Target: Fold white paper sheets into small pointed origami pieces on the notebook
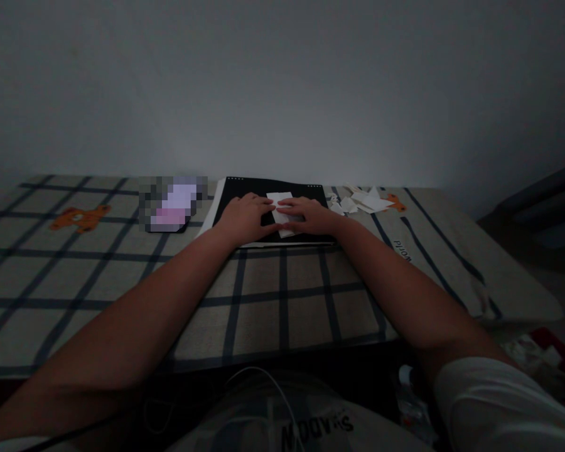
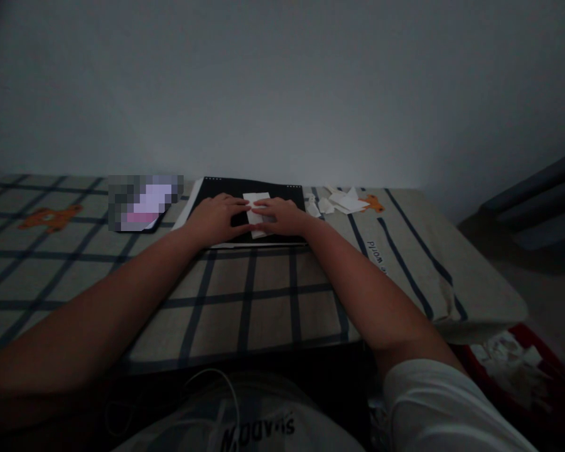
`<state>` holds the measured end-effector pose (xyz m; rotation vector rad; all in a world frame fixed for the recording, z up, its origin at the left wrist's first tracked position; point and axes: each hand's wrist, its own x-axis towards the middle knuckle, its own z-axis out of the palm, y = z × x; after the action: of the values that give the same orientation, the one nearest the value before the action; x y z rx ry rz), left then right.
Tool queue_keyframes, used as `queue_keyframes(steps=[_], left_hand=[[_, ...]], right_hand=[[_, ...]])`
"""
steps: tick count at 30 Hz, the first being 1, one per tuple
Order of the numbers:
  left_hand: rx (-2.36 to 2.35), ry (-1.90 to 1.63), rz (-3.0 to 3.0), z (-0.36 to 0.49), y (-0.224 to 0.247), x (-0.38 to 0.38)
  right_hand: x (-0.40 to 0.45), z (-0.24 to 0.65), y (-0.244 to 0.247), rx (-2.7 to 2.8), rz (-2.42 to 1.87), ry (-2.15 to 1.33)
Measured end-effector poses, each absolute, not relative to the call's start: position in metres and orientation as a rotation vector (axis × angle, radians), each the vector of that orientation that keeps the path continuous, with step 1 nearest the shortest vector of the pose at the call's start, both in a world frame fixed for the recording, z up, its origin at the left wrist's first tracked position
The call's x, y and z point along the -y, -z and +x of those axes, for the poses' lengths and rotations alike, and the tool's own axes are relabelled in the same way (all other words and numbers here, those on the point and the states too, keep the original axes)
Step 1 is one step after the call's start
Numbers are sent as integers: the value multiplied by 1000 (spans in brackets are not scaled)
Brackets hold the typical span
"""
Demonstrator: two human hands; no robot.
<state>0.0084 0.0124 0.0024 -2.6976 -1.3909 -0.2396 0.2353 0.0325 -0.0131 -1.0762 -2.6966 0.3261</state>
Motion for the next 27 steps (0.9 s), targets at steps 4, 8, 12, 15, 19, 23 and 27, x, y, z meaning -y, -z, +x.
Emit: queue_keyframes(steps=[4,8,12,15,19,23,27], left_hand=[[1417,198,-2693,9,-4,-11],[1449,169,-2697,10,-5,-11],[1466,181,-2715,9,-5,-12],[1467,207,-2728,9,-5,-11],[1460,221,-2715,11,-5,-9],[1510,220,-2677,15,-4,-6],[1510,249,-2672,15,-2,-6]], right_hand=[[-34,236,14,2692,-1064,-329],[-33,236,13,2688,-1058,-334],[-34,236,14,2678,-1062,-338],[-36,236,16,2677,-1043,-323],[-37,236,17,2668,-1054,-317],[-39,236,18,2660,-1053,-343],[-40,237,18,2660,-1050,-357]])
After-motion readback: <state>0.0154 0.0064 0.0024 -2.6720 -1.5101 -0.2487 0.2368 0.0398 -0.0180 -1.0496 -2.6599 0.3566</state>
